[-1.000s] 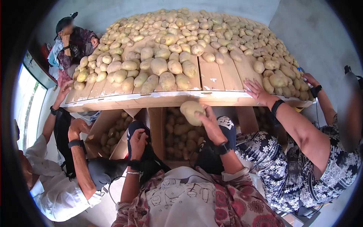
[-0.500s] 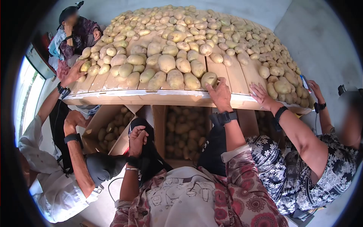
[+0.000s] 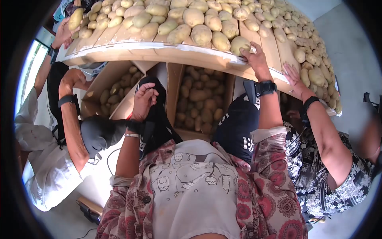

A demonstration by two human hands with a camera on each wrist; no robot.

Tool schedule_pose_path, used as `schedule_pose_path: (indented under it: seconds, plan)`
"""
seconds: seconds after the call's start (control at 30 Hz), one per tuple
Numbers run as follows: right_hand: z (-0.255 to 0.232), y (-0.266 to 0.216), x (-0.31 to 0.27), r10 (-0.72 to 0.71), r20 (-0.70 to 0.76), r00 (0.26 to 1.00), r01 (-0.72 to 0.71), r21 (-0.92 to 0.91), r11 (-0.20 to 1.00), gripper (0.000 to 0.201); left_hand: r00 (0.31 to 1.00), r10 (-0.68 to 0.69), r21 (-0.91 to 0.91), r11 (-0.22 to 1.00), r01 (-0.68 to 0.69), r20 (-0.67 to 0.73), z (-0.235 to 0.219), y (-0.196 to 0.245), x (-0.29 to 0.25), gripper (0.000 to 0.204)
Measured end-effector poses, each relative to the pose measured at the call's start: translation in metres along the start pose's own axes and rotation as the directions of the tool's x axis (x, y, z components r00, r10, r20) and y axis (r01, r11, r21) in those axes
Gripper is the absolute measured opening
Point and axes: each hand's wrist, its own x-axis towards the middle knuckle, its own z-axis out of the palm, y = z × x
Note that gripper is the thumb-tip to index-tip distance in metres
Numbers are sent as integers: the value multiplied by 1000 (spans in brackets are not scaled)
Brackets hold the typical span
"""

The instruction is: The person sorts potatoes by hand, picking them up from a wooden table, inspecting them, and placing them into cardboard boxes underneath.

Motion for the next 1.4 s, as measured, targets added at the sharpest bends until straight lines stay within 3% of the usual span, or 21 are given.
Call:
schedule_pose_path:
  seconds: [0.17, 0.23, 0.4, 0.47, 0.53, 0.57, 0.6, 0.67, 0.7, 0.77, 0.8, 0.87, 0.93, 1.0, 1.03, 1.1, 1.13, 1.23, 1.4]
  plan:
    - [-5, -8, -10, 33, 18, 999, -32, -5, 999, 75, 1000, 15, 1, 1000, -15, 2, -4, 1, 2, 18]
    - [-2, -4, -14, -70, -22, 997, 65, -159, 985, 77, 1000, -4, -2, 1000, 4, -12, -3, -2, -1, 18]
    - [12, -27, -73, -165, -158, 974, 120, -260, 958, 75, 1000, 7, -14, 1000, -7, 4, -8, -1, -1, 19]
    - [18, -23, -91, -127, -95, 987, 109, -168, 980, 60, 1000, 13, -14, 1000, -13, 9, -11, -1, 1, 19]
    - [33, -12, -110, -4, 229, 973, -15, 84, 996, 41, 1000, 16, -7, 1000, -16, 19, -16, -2, 1, 19]
    - [49, 0, -115, 54, 259, 964, -60, 12, 998, 32, 1000, 0, -30, 1000, 1, 20, -17, -1, 2, 19]
    - [61, 10, -118, -56, 297, 953, 96, -122, 988, 31, 1000, -16, -52, 999, 17, 20, -15, -1, 4, 18]
    - [91, 34, -121, -26, 460, 888, 80, -98, 992, 34, 999, -13, -66, 998, 15, 32, -13, -2, 6, 18]
    - [109, 49, -120, -76, 487, 870, 186, -180, 966, 32, 999, -8, -73, 997, 11, 39, -13, -2, 6, 18]
    - [136, 35, -124, 210, 580, 787, -17, -320, 947, 28, 999, -14, -76, 997, 16, 34, -15, -1, 5, 18]
    - [149, 46, -121, 207, 582, 786, -14, -319, 948, 28, 999, -20, -85, 996, 23, 33, -14, -1, 5, 18]
    - [182, 113, -112, 42, 629, 776, 246, -364, 898, 27, 999, -23, -85, 996, 25, 22, -14, -1, 5, 18]
    - [210, 206, -118, 68, 759, 647, 562, -535, 631, 33, 1000, -23, -74, 997, 24, 8, -17, 1, 3, 18]
    - [199, 201, -149, 200, 781, 592, 589, -589, 554, 31, 1000, -29, -78, 997, 29, 9, -17, 1, 3, 17]
    - [200, 190, -150, 193, 776, 600, 588, -592, 551, 31, 999, -19, -91, 996, 21, 31, -16, 1, 4, 17]
    - [203, 175, -154, 545, 769, 333, 616, -615, 492, 31, 999, -22, -76, 997, 24, 29, -14, -1, 6, 17]
    - [206, 170, -160, 592, 746, 304, 624, -626, 468, 31, 999, -28, -56, 998, 29, 18, -14, -1, 6, 17]
    - [210, 165, -169, 544, 747, 382, 609, -646, 460, 32, 999, -36, -30, 999, 36, 18, -10, 1, 6, 17]
    - [206, 172, -173, 517, 747, 418, 575, -658, 486, 33, 999, -49, -21, 999, 48, -10, -6, 1, 5, 16]
